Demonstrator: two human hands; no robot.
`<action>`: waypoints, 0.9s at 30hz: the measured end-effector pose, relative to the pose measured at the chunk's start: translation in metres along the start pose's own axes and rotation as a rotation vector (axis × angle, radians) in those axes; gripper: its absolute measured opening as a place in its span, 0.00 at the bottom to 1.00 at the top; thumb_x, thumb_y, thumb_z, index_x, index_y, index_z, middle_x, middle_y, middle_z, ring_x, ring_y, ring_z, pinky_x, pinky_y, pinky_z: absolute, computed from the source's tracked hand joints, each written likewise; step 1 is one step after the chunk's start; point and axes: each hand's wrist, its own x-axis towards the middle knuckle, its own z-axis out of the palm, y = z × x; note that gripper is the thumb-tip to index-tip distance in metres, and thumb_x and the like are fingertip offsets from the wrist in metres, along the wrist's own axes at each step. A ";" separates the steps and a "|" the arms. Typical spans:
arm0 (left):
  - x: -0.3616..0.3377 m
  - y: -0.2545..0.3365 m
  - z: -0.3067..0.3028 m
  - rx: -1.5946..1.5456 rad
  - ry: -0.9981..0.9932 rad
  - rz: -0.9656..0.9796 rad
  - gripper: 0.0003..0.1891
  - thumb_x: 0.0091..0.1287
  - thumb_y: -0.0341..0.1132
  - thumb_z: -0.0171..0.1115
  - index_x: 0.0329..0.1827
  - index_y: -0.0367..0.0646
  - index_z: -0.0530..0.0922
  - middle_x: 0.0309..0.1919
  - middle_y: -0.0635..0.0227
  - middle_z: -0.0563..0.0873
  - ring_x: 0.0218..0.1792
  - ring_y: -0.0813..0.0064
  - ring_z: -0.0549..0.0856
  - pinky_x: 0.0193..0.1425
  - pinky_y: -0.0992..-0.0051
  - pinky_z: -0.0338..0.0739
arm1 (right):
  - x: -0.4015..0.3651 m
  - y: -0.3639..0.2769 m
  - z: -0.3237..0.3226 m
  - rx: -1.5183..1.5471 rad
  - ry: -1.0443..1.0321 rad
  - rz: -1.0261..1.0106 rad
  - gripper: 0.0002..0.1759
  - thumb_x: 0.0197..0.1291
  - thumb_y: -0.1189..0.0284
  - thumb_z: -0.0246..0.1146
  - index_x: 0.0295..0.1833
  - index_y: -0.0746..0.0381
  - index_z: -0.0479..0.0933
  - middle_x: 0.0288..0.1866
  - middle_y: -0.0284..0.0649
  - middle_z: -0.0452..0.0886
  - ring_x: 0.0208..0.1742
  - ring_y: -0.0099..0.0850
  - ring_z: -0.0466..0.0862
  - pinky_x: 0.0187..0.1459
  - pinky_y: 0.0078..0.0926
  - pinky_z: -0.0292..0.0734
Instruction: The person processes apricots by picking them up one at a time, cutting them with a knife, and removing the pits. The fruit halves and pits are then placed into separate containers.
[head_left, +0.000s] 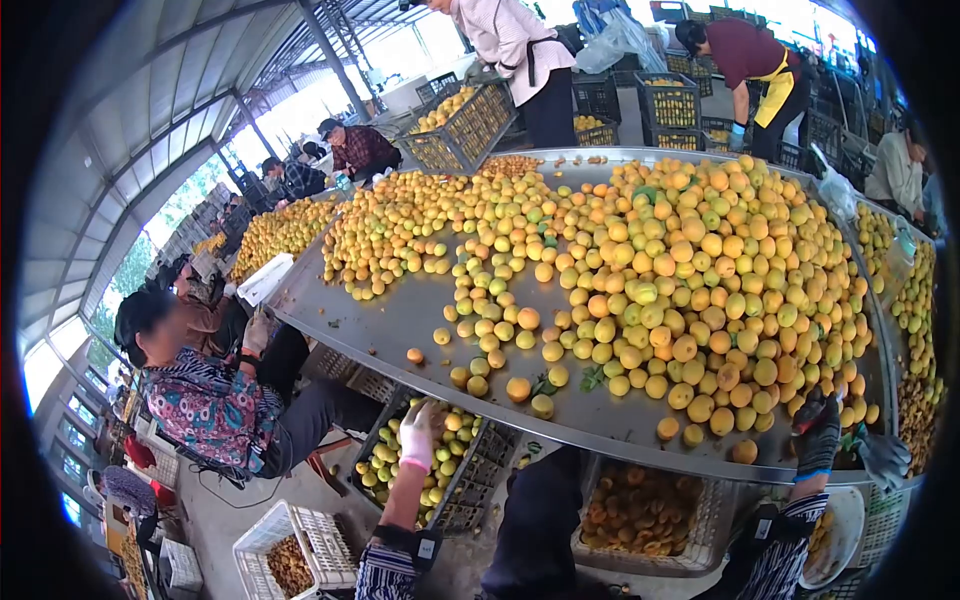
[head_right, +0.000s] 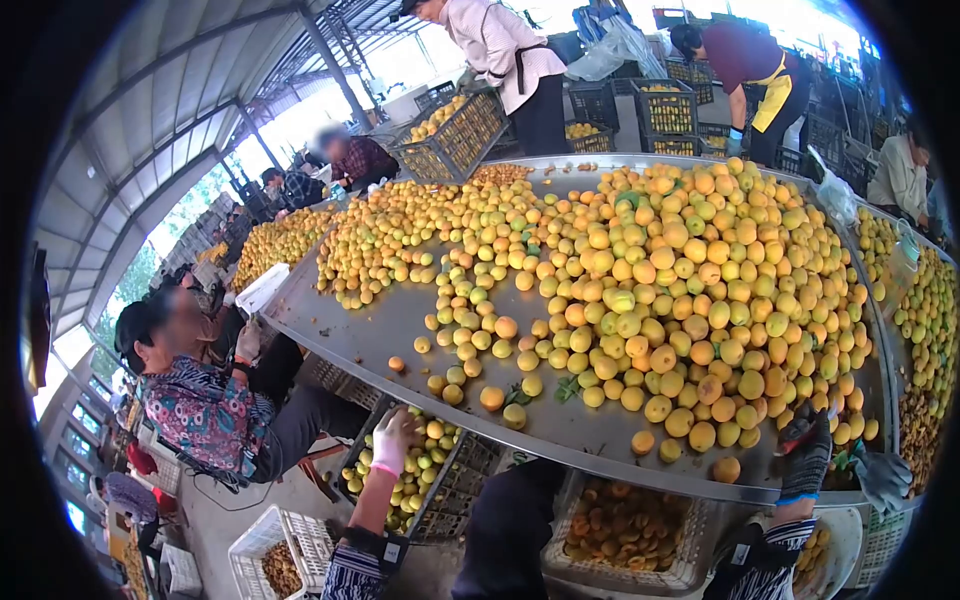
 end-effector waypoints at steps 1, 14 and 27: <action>0.010 0.002 0.021 0.020 -0.020 0.024 0.13 0.67 0.35 0.55 0.50 0.38 0.75 0.34 0.65 0.82 0.32 0.71 0.84 0.31 0.76 0.77 | -0.009 0.009 0.010 -0.060 -0.051 -0.006 0.16 0.65 0.60 0.57 0.48 0.61 0.74 0.26 0.28 0.75 0.17 0.17 0.69 0.17 0.14 0.65; 0.093 -0.009 0.204 1.452 -0.306 0.462 0.24 0.58 0.44 0.58 0.56 0.44 0.72 0.54 0.52 0.76 0.47 0.52 0.81 0.50 0.60 0.76 | -0.039 0.040 0.049 -0.321 -0.068 0.031 0.20 0.65 0.57 0.56 0.55 0.60 0.74 0.21 0.24 0.71 0.12 0.14 0.63 0.11 0.15 0.57; 0.024 0.060 0.080 0.903 -0.079 0.472 0.15 0.64 0.42 0.56 0.47 0.43 0.78 0.33 0.55 0.84 0.36 0.59 0.85 0.42 0.69 0.77 | -0.046 0.047 0.064 -0.452 0.006 -0.043 0.19 0.65 0.57 0.56 0.53 0.58 0.75 0.17 0.21 0.63 0.10 0.13 0.56 0.10 0.14 0.48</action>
